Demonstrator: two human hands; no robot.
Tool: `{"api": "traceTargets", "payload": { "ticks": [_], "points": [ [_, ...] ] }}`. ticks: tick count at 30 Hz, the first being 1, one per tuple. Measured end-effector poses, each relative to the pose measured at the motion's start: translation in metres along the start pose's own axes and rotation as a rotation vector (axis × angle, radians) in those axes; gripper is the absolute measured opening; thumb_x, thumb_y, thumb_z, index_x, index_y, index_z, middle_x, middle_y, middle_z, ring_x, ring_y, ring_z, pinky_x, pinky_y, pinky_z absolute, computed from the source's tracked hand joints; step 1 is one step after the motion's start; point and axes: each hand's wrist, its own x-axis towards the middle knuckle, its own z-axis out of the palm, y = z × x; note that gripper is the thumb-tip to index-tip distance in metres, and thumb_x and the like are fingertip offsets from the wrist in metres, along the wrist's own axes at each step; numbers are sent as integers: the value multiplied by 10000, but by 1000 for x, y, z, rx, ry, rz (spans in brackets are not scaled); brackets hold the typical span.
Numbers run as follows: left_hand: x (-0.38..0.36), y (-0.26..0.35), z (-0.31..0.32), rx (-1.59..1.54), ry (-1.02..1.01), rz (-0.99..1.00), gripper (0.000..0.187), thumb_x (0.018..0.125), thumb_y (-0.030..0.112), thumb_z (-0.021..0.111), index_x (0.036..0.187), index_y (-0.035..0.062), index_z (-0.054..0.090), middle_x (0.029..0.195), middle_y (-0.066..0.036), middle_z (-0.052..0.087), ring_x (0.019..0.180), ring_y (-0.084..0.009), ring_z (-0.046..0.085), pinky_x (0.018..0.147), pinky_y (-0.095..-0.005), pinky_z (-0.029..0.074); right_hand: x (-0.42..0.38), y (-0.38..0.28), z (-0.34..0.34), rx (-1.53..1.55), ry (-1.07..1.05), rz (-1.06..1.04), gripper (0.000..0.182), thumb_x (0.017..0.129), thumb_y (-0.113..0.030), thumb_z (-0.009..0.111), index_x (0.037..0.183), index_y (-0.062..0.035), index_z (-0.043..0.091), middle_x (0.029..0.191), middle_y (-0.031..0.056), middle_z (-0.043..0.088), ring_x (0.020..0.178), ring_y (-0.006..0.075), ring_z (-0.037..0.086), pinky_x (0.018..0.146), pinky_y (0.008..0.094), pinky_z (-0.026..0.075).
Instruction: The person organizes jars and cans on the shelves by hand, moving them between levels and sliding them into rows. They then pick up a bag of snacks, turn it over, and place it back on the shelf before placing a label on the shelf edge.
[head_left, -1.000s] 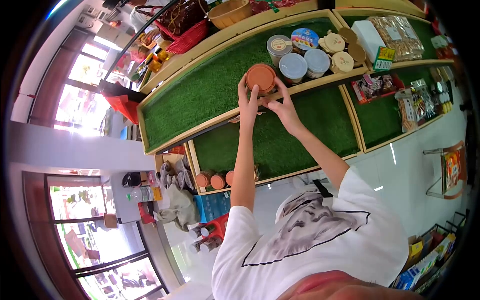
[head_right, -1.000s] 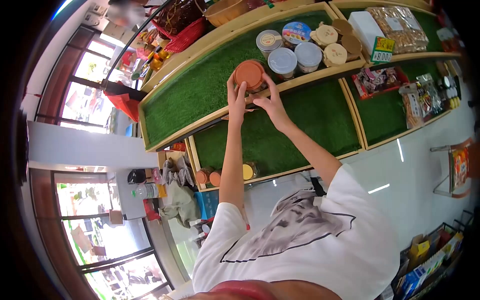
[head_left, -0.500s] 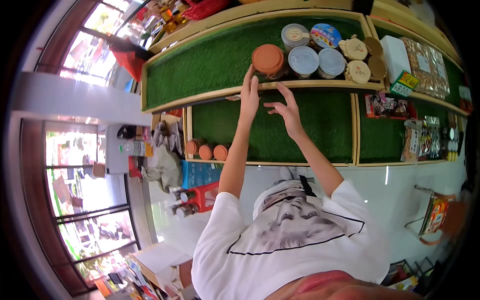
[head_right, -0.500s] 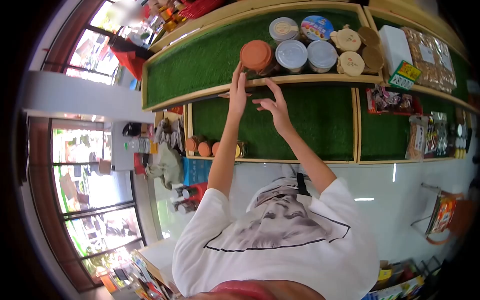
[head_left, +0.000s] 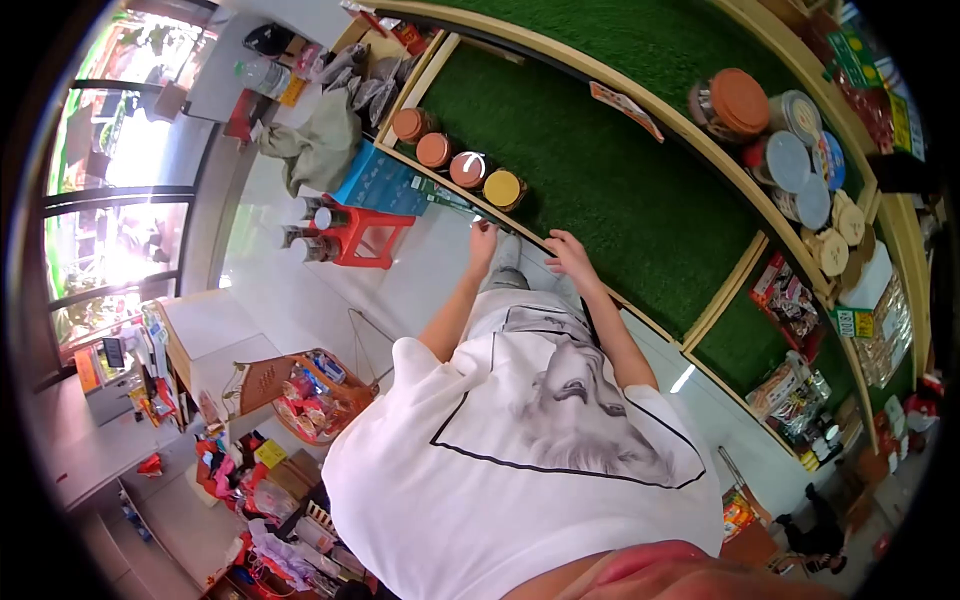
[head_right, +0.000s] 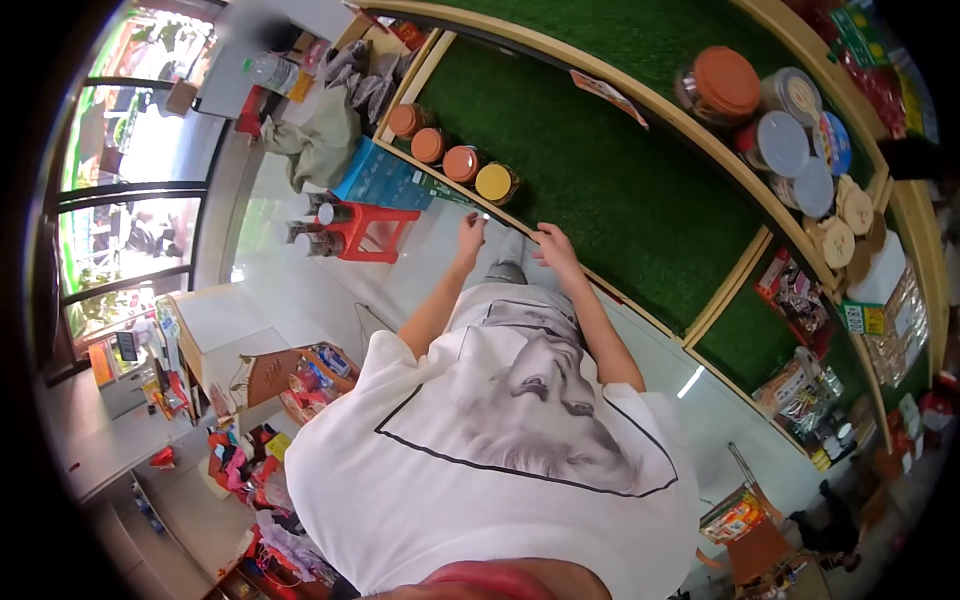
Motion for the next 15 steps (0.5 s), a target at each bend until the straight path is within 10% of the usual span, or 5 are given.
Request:
{"api": "traceTargets", "payload": {
  "ticks": [10, 15],
  "points": [
    [63, 56, -34, -365, -356, -148, 653, 950, 231, 512, 1554, 125, 289, 1495, -80, 433, 1262, -213, 493, 1013, -396, 432, 173, -12, 82, -379, 219, -81, 745, 883, -367, 664, 1520, -98, 386, 1452, 180, 423, 1257, 287, 515, 886, 381, 551],
    [72, 47, -19, -402, -394, -56, 688, 909, 134, 548, 1543, 45, 298, 1464, -136, 461, 1178, -223, 533, 936, -331, 471, 222, 15, 87, -466, 446, -122, 647, 809, -286, 718, 1376, -44, 521, 1239, 196, 581, 1028, 258, 640, 752, 355, 593]
  ]
}}
